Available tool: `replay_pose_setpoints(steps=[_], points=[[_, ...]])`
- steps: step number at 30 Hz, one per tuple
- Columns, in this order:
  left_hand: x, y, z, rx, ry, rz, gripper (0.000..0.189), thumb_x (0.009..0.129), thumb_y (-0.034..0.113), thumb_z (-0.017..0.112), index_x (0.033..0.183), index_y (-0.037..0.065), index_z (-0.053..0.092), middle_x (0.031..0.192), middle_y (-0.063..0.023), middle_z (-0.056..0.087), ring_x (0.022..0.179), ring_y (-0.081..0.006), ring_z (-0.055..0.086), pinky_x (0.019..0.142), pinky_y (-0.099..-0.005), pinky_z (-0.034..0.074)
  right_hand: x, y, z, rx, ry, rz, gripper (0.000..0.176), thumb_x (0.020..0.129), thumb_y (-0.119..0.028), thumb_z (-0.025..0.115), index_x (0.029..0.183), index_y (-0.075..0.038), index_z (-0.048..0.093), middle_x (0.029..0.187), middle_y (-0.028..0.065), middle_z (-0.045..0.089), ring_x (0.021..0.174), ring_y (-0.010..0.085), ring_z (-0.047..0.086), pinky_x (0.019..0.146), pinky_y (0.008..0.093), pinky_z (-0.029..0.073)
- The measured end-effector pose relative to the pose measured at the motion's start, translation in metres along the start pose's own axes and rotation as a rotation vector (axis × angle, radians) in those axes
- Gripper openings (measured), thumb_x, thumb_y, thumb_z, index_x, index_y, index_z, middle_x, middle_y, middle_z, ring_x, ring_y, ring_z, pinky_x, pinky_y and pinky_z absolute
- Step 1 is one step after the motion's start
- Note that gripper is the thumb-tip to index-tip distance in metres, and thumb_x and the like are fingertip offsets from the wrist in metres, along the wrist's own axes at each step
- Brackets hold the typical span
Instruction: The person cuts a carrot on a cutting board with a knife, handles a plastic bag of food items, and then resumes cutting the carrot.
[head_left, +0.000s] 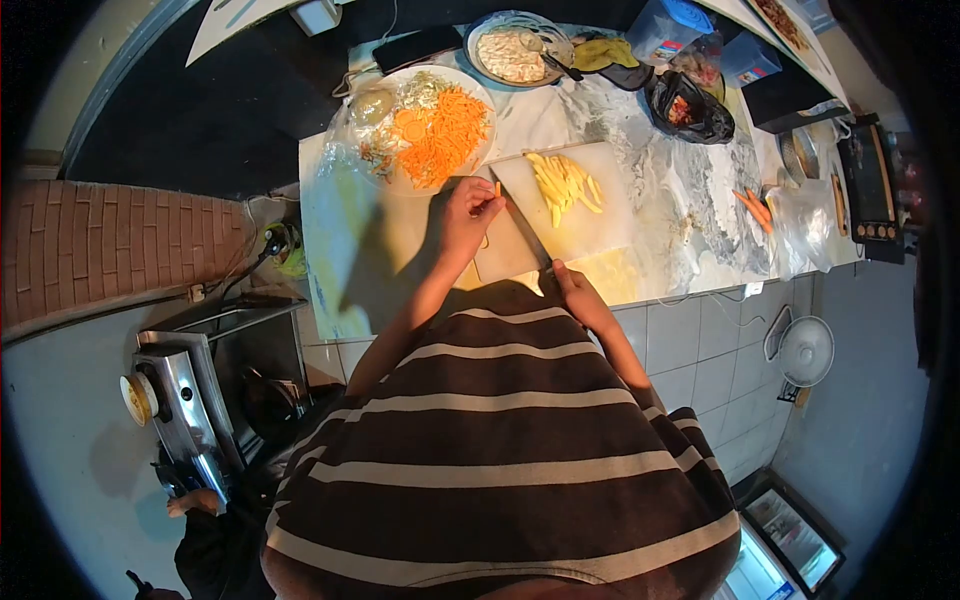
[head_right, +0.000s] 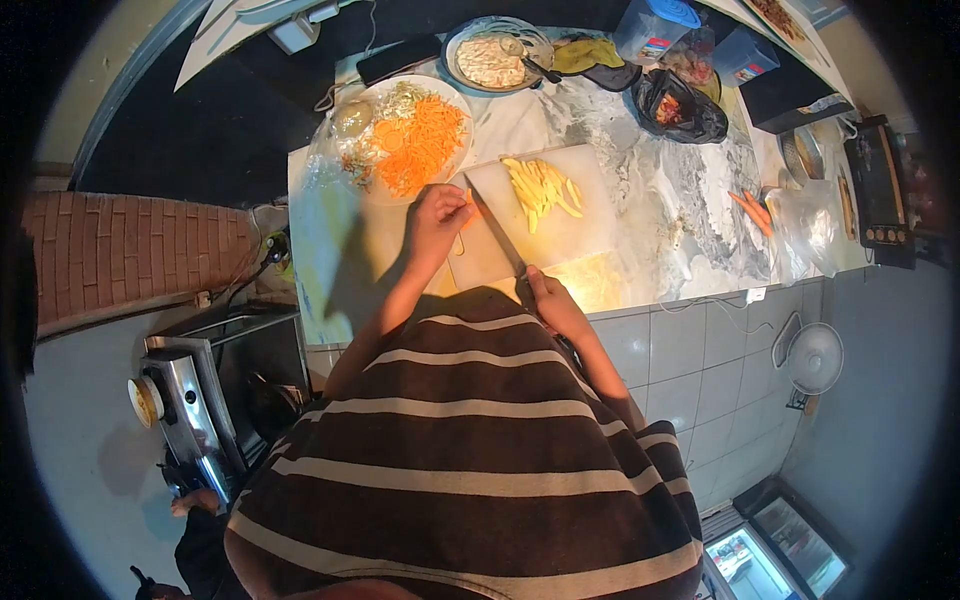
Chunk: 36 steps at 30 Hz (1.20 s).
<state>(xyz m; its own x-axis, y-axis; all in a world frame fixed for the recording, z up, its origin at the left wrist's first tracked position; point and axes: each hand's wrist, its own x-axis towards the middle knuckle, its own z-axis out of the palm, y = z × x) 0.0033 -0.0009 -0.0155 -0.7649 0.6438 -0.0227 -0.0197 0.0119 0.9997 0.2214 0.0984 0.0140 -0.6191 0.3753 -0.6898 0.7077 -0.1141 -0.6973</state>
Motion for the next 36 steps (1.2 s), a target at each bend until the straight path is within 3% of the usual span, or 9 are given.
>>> replay_pose_setpoints(steps=[2, 6, 7, 12, 15, 17, 20, 29, 36], points=[[-0.001, 0.013, 0.009, 0.114, -0.010, 0.018, 0.018, 0.085, 0.007, 0.073, 0.097, 0.002, 0.060, 0.085, -0.0052, 0.065, 0.079, -0.0115, 0.062, 0.071, -0.0260, 0.051, 0.009, 0.018, 0.007, 0.080, 0.046, -0.135, 0.062, 0.103, -0.054, 0.033, 0.077, -0.002, 0.055, 0.045, 0.0002, 0.041, 0.031, 0.0117, 0.036, 0.034, 0.0296, 0.030], [0.002, 0.006, 0.023, 0.408, -0.030, 0.142, 0.017, 0.082, 0.006, 0.073, 0.092, 0.003, 0.060, 0.081, -0.0079, 0.064, 0.075, -0.0171, 0.063, 0.069, -0.0285, 0.051, 0.006, 0.017, 0.003, 0.105, 0.102, -0.127, 0.063, 0.103, -0.054, 0.033, 0.080, 0.000, 0.057, 0.047, 0.0015, 0.044, 0.033, 0.0124, 0.038, 0.035, 0.0289, 0.031], [0.001, 0.006, 0.025, 0.458, -0.028, 0.211, 0.017, 0.080, 0.008, 0.073, 0.091, 0.003, 0.061, 0.082, -0.0090, 0.064, 0.080, -0.0243, 0.062, 0.073, -0.0339, 0.050, 0.004, 0.014, 0.003, 0.110, 0.125, -0.122, 0.064, 0.102, -0.055, 0.033, 0.082, 0.000, 0.058, 0.049, 0.0023, 0.045, 0.033, 0.0131, 0.040, 0.035, 0.0292, 0.032], [-0.008, 0.003, 0.019, 0.799, -0.045, 0.400, 0.019, 0.082, 0.015, 0.071, 0.097, 0.007, 0.062, 0.101, -0.0053, 0.062, 0.102, -0.0271, 0.055, 0.087, -0.0392, 0.043, 0.000, 0.006, 0.002, 0.047, 0.168, -0.129, 0.064, 0.102, -0.055, 0.032, 0.086, 0.001, 0.059, 0.053, 0.0042, 0.048, 0.034, 0.0131, 0.041, 0.036, 0.0288, 0.034], [-0.014, 0.003, 0.010, 0.864, -0.050, 0.433, 0.026, 0.084, 0.019, 0.069, 0.107, 0.009, 0.063, 0.115, -0.0039, 0.059, 0.112, -0.0260, 0.050, 0.094, -0.0402, 0.039, 0.004, 0.007, 0.004, -0.033, 0.198, -0.112, 0.062, 0.103, -0.052, 0.034, 0.089, 0.003, 0.059, 0.057, 0.0106, 0.053, 0.043, 0.0205, 0.051, 0.046, 0.0334, 0.043], [-0.019, 0.000, 0.006, 0.878, -0.051, 0.459, 0.031, 0.085, 0.021, 0.068, 0.113, 0.010, 0.062, 0.122, -0.0036, 0.057, 0.116, -0.0254, 0.049, 0.097, -0.0407, 0.037, 0.004, 0.008, 0.006, -0.169, 0.320, -0.240, 0.059, 0.104, -0.048, 0.036, 0.091, 0.005, 0.059, 0.066, 0.0206, 0.059, 0.061, 0.0351, 0.060, 0.062, 0.0405, 0.047], [-0.023, -0.002, 0.004, 0.924, -0.111, 0.553, 0.039, 0.088, 0.026, 0.065, 0.123, 0.010, 0.059, 0.129, -0.0042, 0.055, 0.124, -0.0264, 0.045, 0.100, -0.0424, 0.034, 0.000, -0.006, 0.005, -0.180, 0.268, -0.186, 0.056, 0.104, -0.044, 0.037, 0.095, 0.006, 0.059, 0.076, 0.0277, 0.061, 0.077, 0.0463, 0.058, 0.074, 0.0467, 0.045], [-0.025, -0.003, 0.002, 0.937, -0.138, 0.574, 0.040, 0.091, 0.027, 0.061, 0.126, 0.009, 0.058, 0.132, -0.0036, 0.054, 0.126, -0.0267, 0.044, 0.104, -0.0443, 0.032, 0.002, -0.004, 0.007, -0.235, 0.258, -0.176, 0.053, 0.104, -0.042, 0.037, 0.116, 0.003, 0.062, 0.098, 0.0337, 0.063, 0.099, 0.0496, 0.059, 0.083, 0.0465, 0.048], [-0.024, -0.006, 0.000, 0.941, -0.124, 0.582, 0.038, 0.090, 0.026, 0.062, 0.123, 0.006, 0.060, 0.131, -0.0025, 0.054, 0.125, -0.0247, 0.045, 0.103, -0.0441, 0.033, -0.003, -0.011, 0.008, -0.247, 0.287, -0.190, 0.050, 0.104, -0.040, 0.036, 0.119, 0.001, 0.062, 0.098, 0.0327, 0.064, 0.099, 0.0500, 0.059, 0.083, 0.0479, 0.048]])
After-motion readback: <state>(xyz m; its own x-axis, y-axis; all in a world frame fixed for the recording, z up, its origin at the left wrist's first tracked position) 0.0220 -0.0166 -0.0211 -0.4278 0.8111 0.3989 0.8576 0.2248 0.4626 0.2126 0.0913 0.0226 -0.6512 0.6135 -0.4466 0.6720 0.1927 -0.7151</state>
